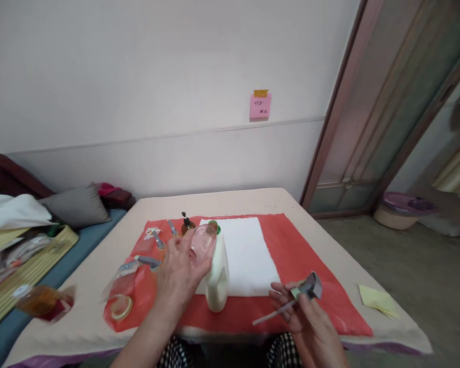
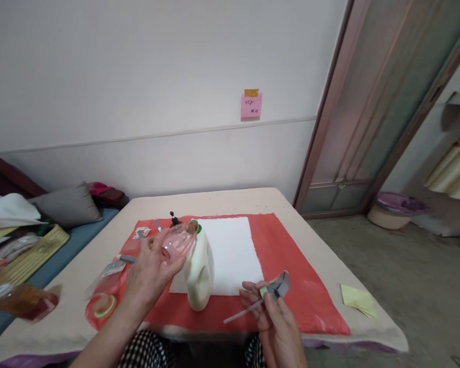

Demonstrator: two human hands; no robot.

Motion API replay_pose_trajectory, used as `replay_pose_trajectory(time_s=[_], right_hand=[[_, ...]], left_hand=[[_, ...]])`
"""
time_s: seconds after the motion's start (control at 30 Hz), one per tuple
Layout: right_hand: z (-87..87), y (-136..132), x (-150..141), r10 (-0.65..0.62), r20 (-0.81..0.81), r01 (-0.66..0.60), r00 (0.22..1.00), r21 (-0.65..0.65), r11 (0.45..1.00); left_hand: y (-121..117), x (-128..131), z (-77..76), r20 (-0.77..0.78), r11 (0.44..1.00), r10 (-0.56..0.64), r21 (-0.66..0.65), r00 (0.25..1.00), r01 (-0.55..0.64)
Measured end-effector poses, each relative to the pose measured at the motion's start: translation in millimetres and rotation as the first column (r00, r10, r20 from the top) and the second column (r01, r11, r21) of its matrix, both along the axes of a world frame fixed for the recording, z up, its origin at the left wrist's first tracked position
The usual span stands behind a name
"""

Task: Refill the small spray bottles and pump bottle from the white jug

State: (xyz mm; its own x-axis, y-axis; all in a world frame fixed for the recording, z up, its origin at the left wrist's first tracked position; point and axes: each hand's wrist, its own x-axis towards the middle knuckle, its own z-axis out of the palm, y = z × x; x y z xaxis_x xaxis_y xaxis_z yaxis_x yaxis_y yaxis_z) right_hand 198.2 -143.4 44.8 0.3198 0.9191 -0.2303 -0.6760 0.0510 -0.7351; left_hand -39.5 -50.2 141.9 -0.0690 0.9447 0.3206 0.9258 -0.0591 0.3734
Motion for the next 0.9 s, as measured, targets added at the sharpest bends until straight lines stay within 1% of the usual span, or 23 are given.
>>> replay_pose_trajectory(time_s=[0.1, 0.2, 0.27, 0.37, 0.43, 0.5, 0.6, 0.7, 0.9], right_hand=[[1.3, -3.5, 3.1, -0.001, 0.004, 0.001, 1.0, 0.004, 1.0], [2.7, -6.2, 6.3, 0.001, 0.005, -0.002, 1.0, 0.004, 1.0], [3.1, -7.4, 8.0, -0.002, 0.007, 0.002, 1.0, 0.001, 1.0], [2.8, -8.7, 9.8, -0.006, 0.016, 0.006, 1.0, -0.006, 1.0], [2.8, -9.9, 10.5, -0.01, 0.031, 0.01, 0.999, -0.008, 1.0], [2.9, -11.6, 11.0, -0.017, 0.047, 0.017, 0.999, -0.01, 1.0], [3.2, -14.2, 12.1, -0.024, 0.056, 0.025, 0.998, -0.012, 1.0], [3.3, -15.6, 13.4, -0.036, 0.055, 0.037, 0.998, -0.025, 0.999], [7.5, -14.9, 13.1, -0.074, 0.048, 0.076, 0.996, -0.039, 0.996]], left_hand=[[5.3, 3.3, 13.6, -0.084, 1.0, -0.016, 0.011, 0.996, 0.017], [13.3, 6.8, 30.1, -0.156, 0.997, -0.074, 0.02, 0.985, 0.078], [19.1, 11.2, 45.5, -0.208, 0.995, -0.097, -0.026, 0.973, 0.094], [29.4, 19.7, 72.0, -0.247, 0.99, -0.1, -0.125, 0.964, 0.07], [38.4, 24.5, 87.1, -0.276, 0.984, -0.138, -0.149, 0.951, 0.1], [48.7, 27.6, 98.2, -0.32, 0.976, -0.19, -0.164, 0.928, 0.143], [63.5, 30.4, 108.6, -0.377, 0.963, -0.237, -0.212, 0.895, 0.165], [74.1, 33.0, 114.8, -0.386, 0.955, -0.259, -0.242, 0.886, 0.174], [83.8, 35.5, 119.0, -0.377, 0.948, -0.278, -0.255, 0.884, 0.189]])
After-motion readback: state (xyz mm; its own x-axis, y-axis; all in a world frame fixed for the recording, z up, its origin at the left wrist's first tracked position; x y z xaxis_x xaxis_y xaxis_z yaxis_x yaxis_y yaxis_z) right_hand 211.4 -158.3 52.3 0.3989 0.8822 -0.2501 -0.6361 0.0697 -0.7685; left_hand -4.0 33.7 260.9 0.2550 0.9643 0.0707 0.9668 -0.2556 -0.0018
